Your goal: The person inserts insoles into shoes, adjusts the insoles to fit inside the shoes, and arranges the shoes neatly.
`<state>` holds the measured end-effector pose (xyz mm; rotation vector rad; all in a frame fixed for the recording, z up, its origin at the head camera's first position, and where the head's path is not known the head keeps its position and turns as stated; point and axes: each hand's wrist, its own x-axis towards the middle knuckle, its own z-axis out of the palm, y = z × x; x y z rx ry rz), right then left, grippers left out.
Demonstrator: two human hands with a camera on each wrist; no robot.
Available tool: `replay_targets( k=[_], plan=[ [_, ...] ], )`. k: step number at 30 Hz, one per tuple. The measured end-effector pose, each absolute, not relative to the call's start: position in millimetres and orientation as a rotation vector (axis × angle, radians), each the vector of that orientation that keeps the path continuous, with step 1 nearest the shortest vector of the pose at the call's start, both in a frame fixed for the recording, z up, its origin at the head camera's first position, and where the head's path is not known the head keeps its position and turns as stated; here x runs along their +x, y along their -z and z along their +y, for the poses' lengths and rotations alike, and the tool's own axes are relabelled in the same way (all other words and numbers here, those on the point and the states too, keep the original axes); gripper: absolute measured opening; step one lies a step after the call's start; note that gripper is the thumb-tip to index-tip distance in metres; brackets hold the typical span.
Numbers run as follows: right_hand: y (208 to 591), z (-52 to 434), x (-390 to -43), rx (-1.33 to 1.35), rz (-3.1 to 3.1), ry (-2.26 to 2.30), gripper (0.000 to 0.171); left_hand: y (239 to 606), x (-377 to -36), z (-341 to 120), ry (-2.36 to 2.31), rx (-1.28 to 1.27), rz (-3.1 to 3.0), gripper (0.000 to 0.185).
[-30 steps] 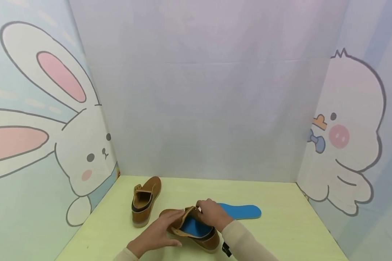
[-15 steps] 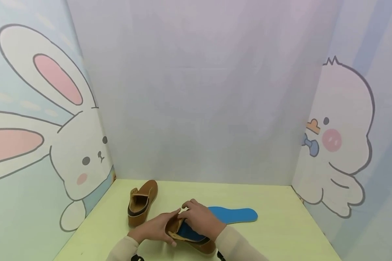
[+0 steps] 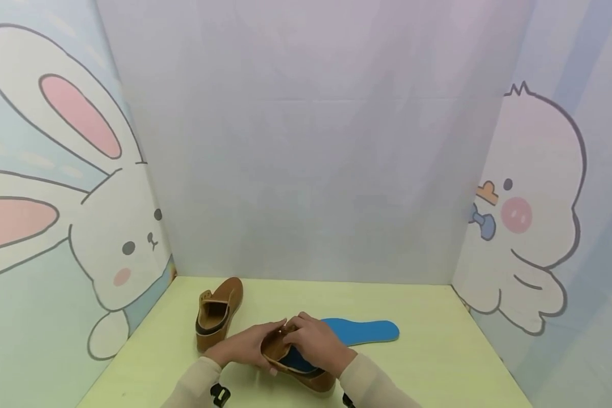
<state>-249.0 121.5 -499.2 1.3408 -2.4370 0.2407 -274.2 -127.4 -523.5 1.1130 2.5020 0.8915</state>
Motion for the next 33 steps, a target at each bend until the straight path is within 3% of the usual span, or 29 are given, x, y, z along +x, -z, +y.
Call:
replay_targets(
  k=[6, 21, 33],
  plan=[
    [498.3, 125.1, -246.6, 1.35, -2.419, -0.267, 0.019, 520.2, -279.5, -127.2, -0.895, 1.122, 2.528, 0.085],
    [506.8, 134.0, -245.4, 1.355, -2.387, -0.235, 0.022, 520.1, -279.5, -130.3, -0.938, 1.018, 2.491, 0.078],
    [511.3, 136.9, -243.4, 1.373, -2.398, -0.259, 0.023, 526.4, -283.4, -129.0, -0.987, 1.061, 2.479, 0.063]
  ],
)
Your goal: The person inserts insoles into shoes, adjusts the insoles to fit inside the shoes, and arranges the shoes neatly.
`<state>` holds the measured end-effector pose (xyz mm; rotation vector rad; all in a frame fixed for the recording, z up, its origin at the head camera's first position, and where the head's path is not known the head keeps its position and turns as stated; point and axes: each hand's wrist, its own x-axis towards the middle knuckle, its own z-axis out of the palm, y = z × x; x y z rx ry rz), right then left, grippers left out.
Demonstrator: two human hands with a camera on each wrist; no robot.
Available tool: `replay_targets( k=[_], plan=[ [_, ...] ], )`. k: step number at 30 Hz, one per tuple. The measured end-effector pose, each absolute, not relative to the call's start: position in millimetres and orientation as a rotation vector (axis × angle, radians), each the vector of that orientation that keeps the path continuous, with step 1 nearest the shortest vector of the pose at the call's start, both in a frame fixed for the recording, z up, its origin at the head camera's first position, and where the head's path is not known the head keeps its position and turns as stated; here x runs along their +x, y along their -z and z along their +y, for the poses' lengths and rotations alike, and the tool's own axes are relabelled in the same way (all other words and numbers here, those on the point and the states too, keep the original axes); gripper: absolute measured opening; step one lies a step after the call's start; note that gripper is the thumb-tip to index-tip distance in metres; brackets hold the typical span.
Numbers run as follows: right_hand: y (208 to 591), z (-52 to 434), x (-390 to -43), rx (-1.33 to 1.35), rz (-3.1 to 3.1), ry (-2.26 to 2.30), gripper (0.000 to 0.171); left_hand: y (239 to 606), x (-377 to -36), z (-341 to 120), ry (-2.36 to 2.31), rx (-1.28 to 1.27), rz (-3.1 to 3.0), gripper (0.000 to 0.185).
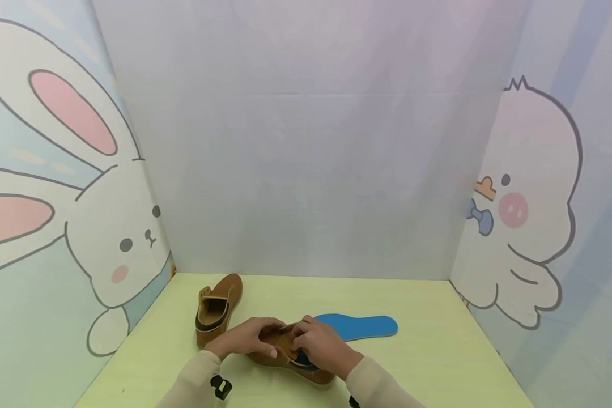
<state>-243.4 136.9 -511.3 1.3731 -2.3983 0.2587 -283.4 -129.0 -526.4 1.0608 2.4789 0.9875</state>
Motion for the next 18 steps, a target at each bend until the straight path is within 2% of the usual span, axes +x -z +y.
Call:
replay_targets(
  k=[10, 15, 18],
  plan=[
    [515.1, 138.4, -242.2, 1.348, -2.431, -0.419, 0.023, 526.9, -279.7, -128.7, -0.98, 1.055, 2.507, 0.062],
    [512.4, 142.3, -240.7, 1.13, -2.667, -0.576, 0.037, 527.4, -272.7, -129.1, -0.941, 1.033, 2.572, 0.068],
    [510.3, 144.9, -245.4, 0.965, -2.81, -0.673, 0.038, 526.5, -265.3, -128.1, -0.928, 1.003, 2.631, 0.072]
  ],
)
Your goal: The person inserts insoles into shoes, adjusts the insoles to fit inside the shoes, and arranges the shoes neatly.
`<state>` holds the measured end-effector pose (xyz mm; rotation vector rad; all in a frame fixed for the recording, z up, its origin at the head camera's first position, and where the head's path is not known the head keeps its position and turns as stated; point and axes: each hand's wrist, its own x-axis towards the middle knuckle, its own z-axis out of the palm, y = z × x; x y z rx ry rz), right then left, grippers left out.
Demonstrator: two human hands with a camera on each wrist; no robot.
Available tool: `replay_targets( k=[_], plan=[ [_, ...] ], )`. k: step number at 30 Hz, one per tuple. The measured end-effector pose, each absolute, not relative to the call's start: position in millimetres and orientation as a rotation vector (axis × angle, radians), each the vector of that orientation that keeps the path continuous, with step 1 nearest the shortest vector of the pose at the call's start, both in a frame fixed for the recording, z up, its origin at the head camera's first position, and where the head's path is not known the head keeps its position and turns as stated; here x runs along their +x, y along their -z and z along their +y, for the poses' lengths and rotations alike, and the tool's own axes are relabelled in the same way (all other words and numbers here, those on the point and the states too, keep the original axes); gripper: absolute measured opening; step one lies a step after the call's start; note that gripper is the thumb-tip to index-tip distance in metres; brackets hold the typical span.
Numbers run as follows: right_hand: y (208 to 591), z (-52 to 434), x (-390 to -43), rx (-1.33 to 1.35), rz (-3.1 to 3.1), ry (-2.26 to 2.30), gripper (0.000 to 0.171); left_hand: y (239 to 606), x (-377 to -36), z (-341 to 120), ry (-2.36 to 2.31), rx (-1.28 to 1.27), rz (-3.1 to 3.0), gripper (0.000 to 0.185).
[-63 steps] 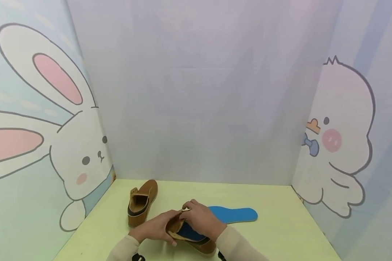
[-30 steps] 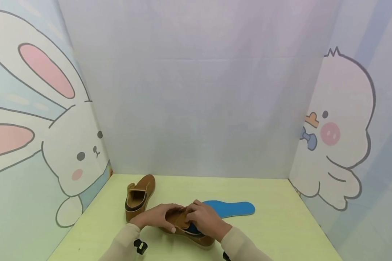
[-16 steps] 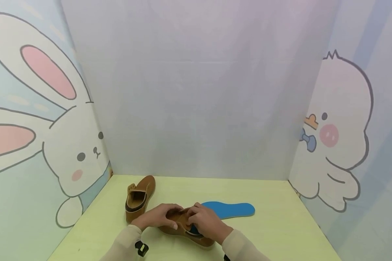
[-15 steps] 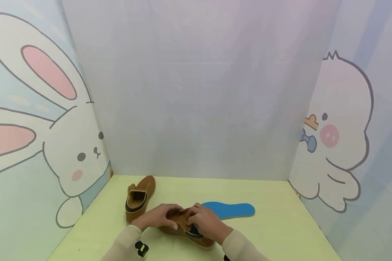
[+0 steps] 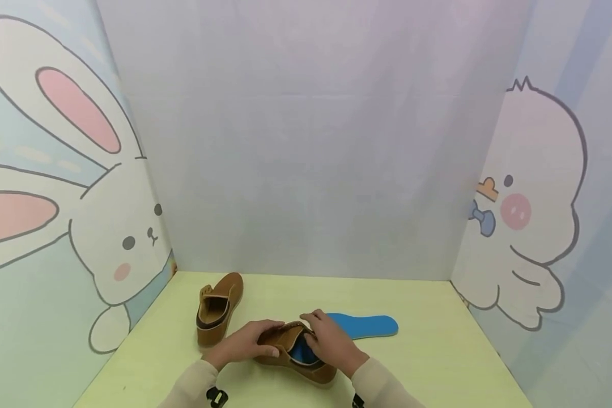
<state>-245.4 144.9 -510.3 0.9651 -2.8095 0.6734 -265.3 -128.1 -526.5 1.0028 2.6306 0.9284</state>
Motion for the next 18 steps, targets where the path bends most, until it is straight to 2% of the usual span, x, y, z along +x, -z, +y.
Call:
replay_targets(
  k=[3, 5, 9, 12, 14, 18],
  plan=[
    [510.3, 147.0, -251.2, 0.916, -2.862, -0.718, 0.019, 524.0, -253.5, -126.0, -0.899, 0.971, 2.732, 0.07],
    [510.8, 148.1, -253.9, 0.934, -2.861, -0.713, 0.005, 520.6, -244.5, -124.5, -0.864, 0.963, 2.839, 0.063],
    [509.4, 150.4, -257.0, 0.973, -2.836, -0.695, 0.016, 510.0, -231.7, -120.7, -0.791, 0.964, 3.025, 0.032],
    [506.9, 150.8, -256.2, 0.977, -2.815, -0.692, 0.017, 504.8, -227.5, -118.8, -0.754, 0.995, 3.074, 0.011],
    [506.7, 149.8, -255.1, 0.968, -2.8, -0.689, 0.02, 504.6, -227.1, -119.0, -0.741, 1.019, 3.083, 0.007],
    [510.9, 146.0, -253.1, 0.922, -2.771, -0.704, 0.029, 507.9, -229.6, -123.5, -0.775, 1.047, 3.103, 0.01]
  ],
)
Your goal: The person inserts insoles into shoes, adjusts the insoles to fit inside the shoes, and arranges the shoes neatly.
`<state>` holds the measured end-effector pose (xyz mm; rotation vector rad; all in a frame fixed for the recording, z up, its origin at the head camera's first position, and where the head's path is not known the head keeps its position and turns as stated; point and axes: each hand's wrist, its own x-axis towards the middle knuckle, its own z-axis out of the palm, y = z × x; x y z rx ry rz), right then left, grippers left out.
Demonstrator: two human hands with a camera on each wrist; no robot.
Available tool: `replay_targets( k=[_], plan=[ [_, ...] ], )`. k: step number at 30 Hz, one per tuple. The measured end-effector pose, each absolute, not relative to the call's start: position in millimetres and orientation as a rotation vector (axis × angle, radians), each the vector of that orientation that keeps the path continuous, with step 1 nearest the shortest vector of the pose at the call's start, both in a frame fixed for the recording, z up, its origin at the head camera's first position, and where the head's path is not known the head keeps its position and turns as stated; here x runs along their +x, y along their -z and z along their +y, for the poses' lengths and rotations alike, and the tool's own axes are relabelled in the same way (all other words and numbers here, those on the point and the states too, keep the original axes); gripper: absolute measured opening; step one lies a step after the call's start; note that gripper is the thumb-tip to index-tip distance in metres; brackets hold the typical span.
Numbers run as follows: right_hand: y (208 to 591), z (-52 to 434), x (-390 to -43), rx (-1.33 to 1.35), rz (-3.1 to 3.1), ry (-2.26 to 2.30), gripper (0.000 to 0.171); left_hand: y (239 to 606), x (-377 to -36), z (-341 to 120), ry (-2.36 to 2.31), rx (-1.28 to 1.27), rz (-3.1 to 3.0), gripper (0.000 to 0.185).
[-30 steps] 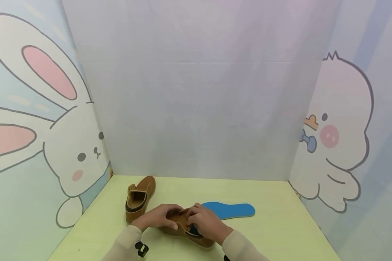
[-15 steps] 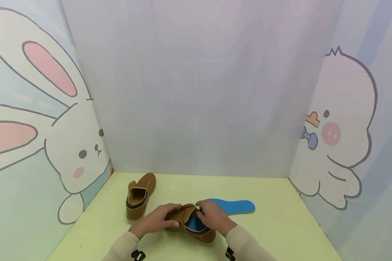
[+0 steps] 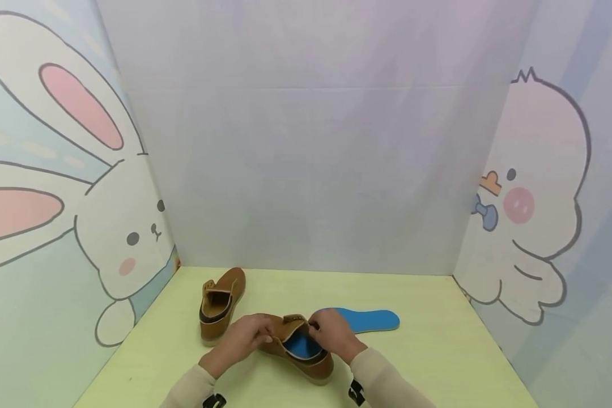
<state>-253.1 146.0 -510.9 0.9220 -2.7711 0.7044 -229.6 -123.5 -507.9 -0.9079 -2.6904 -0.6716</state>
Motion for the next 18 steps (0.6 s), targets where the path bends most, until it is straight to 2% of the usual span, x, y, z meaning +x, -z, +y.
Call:
replay_targets(
  k=[3, 9, 15, 18],
  plan=[
    [512.9, 142.5, -251.5, 0.877, -2.76, -0.728, 0.029, 508.0, -233.8, -127.5, 0.699, -0.921, -2.654, 0.012],
    [515.2, 131.9, -243.2, 0.754, -2.795, -0.869, 0.011, 509.0, -242.6, -133.2, 0.721, -0.895, -2.658, 0.017],
    [517.7, 120.5, -239.9, 0.657, -2.779, -0.943, 0.012, 510.4, -252.3, -132.7, 0.704, -0.842, -2.654, 0.017],
    [519.5, 113.8, -238.4, 0.631, -2.742, -0.988, 0.011, 511.2, -255.9, -130.5, 0.788, -0.719, -2.661, 0.016]
  ],
)
